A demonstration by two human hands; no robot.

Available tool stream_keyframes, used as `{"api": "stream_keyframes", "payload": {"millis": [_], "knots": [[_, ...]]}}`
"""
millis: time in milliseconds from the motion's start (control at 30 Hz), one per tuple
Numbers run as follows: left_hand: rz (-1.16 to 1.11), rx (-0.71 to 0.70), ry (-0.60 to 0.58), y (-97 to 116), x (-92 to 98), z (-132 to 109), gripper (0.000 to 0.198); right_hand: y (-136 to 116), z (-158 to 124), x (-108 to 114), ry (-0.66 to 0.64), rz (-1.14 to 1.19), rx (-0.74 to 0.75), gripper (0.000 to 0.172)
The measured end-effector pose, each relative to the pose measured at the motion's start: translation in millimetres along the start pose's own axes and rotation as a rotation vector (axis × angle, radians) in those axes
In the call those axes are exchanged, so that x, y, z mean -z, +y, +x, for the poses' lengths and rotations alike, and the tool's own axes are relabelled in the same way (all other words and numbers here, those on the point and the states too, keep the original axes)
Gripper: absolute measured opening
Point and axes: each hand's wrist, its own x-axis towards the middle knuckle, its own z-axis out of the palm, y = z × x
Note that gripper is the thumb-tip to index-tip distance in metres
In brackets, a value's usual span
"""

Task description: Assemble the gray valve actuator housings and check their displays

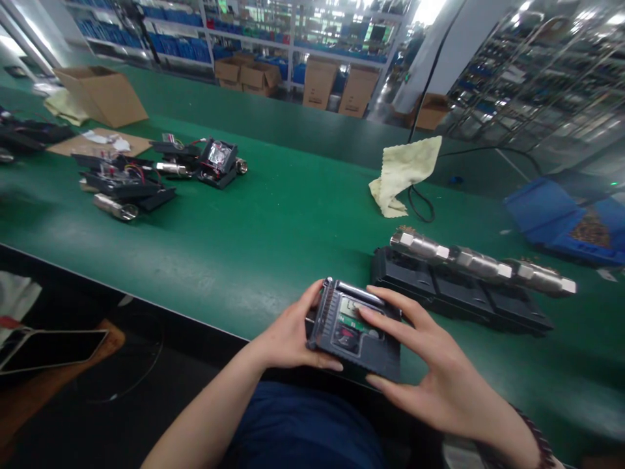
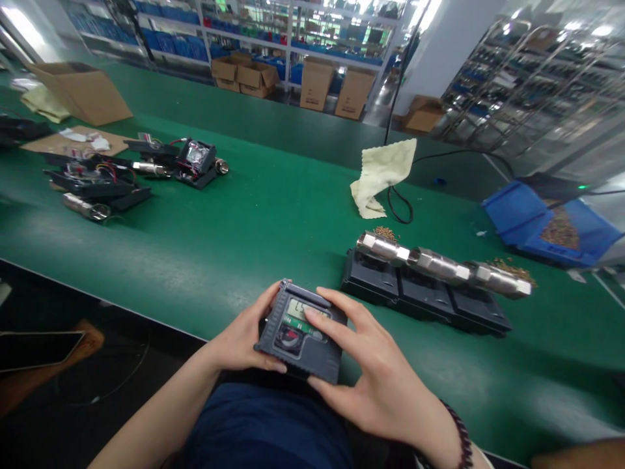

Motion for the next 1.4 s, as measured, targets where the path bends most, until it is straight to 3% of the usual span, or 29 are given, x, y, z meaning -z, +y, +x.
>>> {"api": "stream_keyframes", "payload": {"millis": [167, 400, 633, 833, 900, 967, 1033, 1100, 1167, 1267, 1333, 1400], "knots": [[-0.008, -0.001, 0.015, 2, -0.9, 1, 0.118, 1, -1, -2, 0.059, -0.003, 0.013, 0.053], [-0.053, 0.017, 0.023, 6, -2.3, 1, 0.117, -1, 5, 2, 0.008, 0.015, 0.019, 0.057], [-0.016, 0.014, 0.016, 1, -2.4, 2, 0.122, -3, 7, 6, -0.028, -0.008, 0.054, 0.049], [0.281, 0.112, 0.048, 28, 1.6, -19, 0.119, -8, 4, 4, -0.039, 0.001, 0.046, 0.05], [0.296, 0.165, 0.024, 40, 1.5, -27, 0.106, -12, 1, 2, -0.027, 0.006, 0.071, 0.049], [0.241, 0.204, 0.055, 46, -1.6, -30, 0.081, -15, -3, 1, -0.002, 0.001, 0.092, 0.049], [0.178, 0.218, 0.108, 45, -7.5, -30, 0.06, -19, -10, -1, 0.017, 0.003, 0.093, 0.051], [0.131, 0.206, 0.132, 40, -14.4, -30, 0.052, -22, -20, -5, 0.007, 0.06, 0.073, 0.053], [0.108, 0.187, 0.164, 32, -20.6, -34, 0.055, -24, -30, -12, 0.052, 0.208, -0.017, 0.06], [0.138, 0.105, 0.204, 19, -27.2, -47, 0.059, -28, -41, -29, 0.201, 0.566, -0.371, 0.083], [0.202, 0.023, 0.22, 12, -30.4, -58, 0.06, -31, -43, -41, 0.148, 0.835, -0.577, 0.085], [0.29, -0.041, 0.238, 7, -33.8, -66, 0.061, -33, -43, -50, 0.026, 1.037, -0.639, 0.075]]}}
